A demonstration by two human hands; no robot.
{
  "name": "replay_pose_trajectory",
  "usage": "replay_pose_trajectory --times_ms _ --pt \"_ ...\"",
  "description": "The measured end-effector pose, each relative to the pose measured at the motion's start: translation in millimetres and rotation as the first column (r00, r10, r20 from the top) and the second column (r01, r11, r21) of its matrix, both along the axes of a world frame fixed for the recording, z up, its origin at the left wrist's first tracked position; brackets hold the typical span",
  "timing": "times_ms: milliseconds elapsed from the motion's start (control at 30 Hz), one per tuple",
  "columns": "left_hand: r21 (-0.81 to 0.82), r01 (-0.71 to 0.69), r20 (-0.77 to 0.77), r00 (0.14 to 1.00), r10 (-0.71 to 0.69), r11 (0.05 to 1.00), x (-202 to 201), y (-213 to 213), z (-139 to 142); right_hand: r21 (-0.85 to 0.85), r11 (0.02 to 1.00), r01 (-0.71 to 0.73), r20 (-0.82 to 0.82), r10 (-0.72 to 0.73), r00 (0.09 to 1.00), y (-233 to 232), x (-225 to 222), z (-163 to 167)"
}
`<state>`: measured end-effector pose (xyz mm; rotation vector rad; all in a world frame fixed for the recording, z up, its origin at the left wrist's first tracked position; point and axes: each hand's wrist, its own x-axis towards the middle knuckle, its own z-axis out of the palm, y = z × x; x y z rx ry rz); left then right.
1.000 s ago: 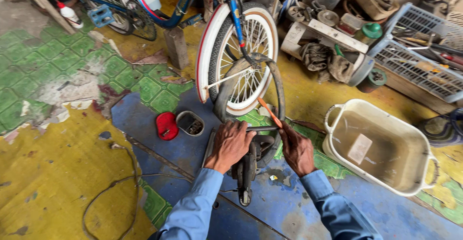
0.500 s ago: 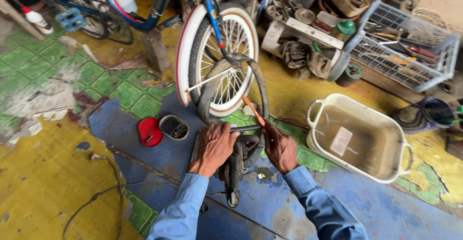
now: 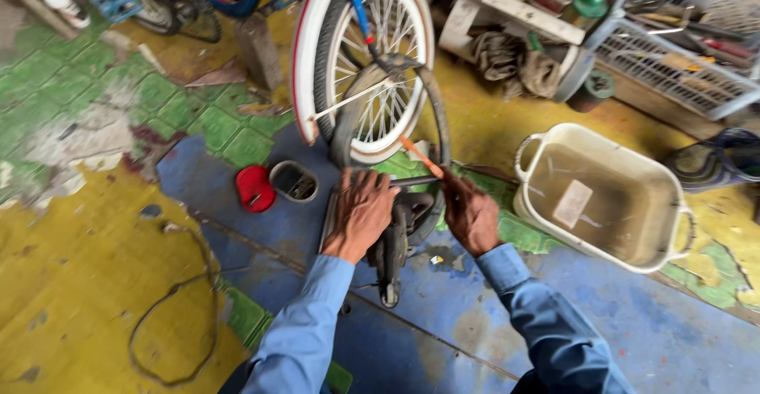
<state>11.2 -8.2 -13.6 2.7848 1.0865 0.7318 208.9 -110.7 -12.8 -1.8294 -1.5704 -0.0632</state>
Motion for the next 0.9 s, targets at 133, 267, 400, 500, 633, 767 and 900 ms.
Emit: replay_pose_trajectory --times_ms 133,267,400,500,633,767,900 --pt "-0.074 0.018 -0.006 1.000 -0.018 0.997 -1 0 6 -0.023 0.999 0.023 -0.050 -0.024 0.998 0 3 2" --pt "-0.093 0.047 -0.007 0.999 -0.048 0.995 -1 -1 15 0.066 0.998 0.024 -0.043 -0.021 0.999 0 14 3" --pt "-0.070 0.056 0.018 0.998 -0.055 0.996 -1 -1 19 -0.011 0.994 0.111 -0.134 -0.112 0.985 0 34 -11" --pt "-0.067 0.058 0.027 0.998 -0.056 0.996 -3 -2 21 -0.002 0.988 0.157 -0.204 -0.154 0.967 1 60 -37" --pt "-0.061 0.058 0.050 0.997 -0.055 0.996 -4 -3 23 -0.078 0.923 0.378 -0.048 -0.382 0.923 -7 117 -85" --pt "-0.082 0.058 0.058 0.997 -0.053 0.995 -4 -3 24 -0.273 0.770 0.576 -0.046 -0.609 0.792 -32 179 -112" --pt "-0.103 0.055 0.028 0.998 -0.052 0.993 -5 -2 25 -0.447 0.590 0.673 0.229 -0.651 0.723 -61 193 -119"
